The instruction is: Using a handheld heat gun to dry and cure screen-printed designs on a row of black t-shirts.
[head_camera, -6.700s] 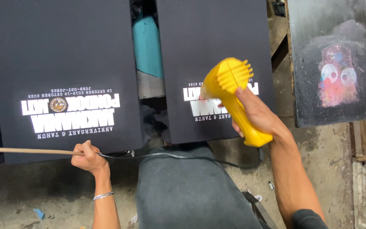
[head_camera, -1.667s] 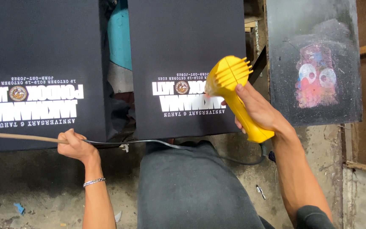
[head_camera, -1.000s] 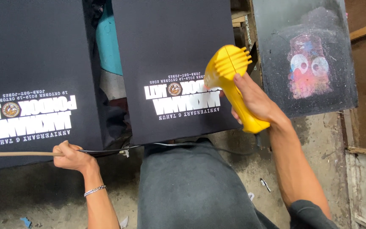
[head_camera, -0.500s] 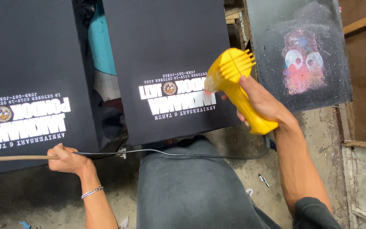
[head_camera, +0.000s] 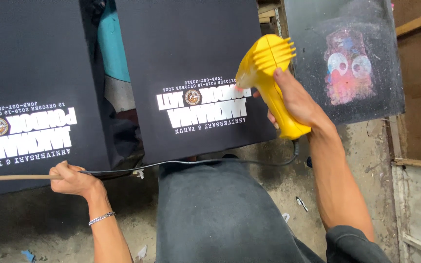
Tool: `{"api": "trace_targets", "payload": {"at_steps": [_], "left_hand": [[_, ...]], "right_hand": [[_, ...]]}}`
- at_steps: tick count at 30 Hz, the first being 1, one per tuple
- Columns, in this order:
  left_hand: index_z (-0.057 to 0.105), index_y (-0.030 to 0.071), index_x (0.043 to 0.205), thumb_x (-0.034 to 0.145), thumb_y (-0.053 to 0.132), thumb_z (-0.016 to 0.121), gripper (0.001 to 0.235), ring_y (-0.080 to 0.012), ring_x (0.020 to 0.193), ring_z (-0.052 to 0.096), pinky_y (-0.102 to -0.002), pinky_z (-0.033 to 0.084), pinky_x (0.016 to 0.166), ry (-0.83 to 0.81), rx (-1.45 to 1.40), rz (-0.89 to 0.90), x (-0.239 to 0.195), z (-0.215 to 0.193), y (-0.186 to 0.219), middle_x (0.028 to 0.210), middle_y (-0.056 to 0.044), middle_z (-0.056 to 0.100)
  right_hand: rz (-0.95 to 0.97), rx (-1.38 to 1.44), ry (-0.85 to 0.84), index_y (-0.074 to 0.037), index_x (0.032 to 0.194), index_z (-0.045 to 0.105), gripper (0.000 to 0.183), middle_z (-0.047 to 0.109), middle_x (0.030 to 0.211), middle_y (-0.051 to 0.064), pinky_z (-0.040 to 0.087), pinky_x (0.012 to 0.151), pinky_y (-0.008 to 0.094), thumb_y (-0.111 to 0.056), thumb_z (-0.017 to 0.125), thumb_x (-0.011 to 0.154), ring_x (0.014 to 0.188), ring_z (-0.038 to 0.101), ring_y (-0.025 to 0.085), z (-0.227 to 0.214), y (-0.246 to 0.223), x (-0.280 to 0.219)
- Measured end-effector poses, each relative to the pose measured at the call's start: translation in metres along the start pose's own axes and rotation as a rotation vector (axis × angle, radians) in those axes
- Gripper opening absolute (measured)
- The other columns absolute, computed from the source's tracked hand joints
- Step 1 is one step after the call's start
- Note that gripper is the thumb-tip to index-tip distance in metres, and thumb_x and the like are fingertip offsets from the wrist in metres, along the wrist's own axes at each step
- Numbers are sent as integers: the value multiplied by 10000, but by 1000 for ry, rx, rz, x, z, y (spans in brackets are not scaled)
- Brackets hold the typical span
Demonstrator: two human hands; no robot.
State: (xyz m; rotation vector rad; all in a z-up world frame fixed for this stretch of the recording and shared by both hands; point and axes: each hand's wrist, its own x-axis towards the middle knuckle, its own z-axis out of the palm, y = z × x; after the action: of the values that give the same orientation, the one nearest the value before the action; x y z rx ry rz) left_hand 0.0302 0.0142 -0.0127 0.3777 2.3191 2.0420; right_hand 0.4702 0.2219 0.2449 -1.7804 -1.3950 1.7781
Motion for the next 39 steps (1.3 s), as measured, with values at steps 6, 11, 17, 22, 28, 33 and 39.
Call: {"api": "trace_targets", "payload": {"at_steps": [6,11,17,22,28,33,39], "left_hand": [[329,141,614,896,44,604,406,-131,484,384,-331,508,738,10,-20,-11,6,-4,-23,499,-2,339],[309,146,618,885,39,584,398,-122,505,359,-314,483,730,-9,-2,-54,1,-1,-1,500,16,305],[295,144,631,890,35,582,402,-135,506,354,-322,434,673,-1,-32,-69,3,-3,-10,533,9,295],[295,148,637,896,42,600,414,-123,475,364,-316,455,683,3,-8,-82,-1,-4,2,497,6,309],[350,149,645,917,37,610,393,-120,511,380,-308,469,686,-28,2,-146,-2,-1,11,508,2,360],[594,103,595,905,148,672,323,-154,658,586,-352,510,806,-88,232,-178,6,-23,12,577,2,563],[477,135,672,952,294,699,391,-108,536,447,-288,394,558,-206,231,-443,25,-85,76,596,-12,517]], "right_hand": [[102,73,-33,-86,1272,405,605,652,1120,172,439,321,347,-598,347,956,425,511,238,-19,25,-21],[9,36,-35,-103,1308,399,687,639,1067,151,435,310,339,-660,348,908,415,514,227,-17,12,-4],[-20,26,-26,-103,1313,405,704,644,1057,156,432,309,340,-672,328,906,427,524,226,-22,10,-1],[126,23,13,-65,1305,489,692,684,1124,160,444,379,367,-624,300,945,453,500,252,-21,19,-18],[34,70,-16,31,1141,573,857,555,726,147,442,324,355,-752,327,898,427,508,210,-22,22,10],[-13,371,12,-136,1332,601,876,734,1079,44,475,356,230,-830,562,799,459,587,145,-6,28,9],[-234,287,-134,-105,1427,473,866,637,1171,144,381,340,234,-791,631,922,419,455,137,56,27,-11]]}}
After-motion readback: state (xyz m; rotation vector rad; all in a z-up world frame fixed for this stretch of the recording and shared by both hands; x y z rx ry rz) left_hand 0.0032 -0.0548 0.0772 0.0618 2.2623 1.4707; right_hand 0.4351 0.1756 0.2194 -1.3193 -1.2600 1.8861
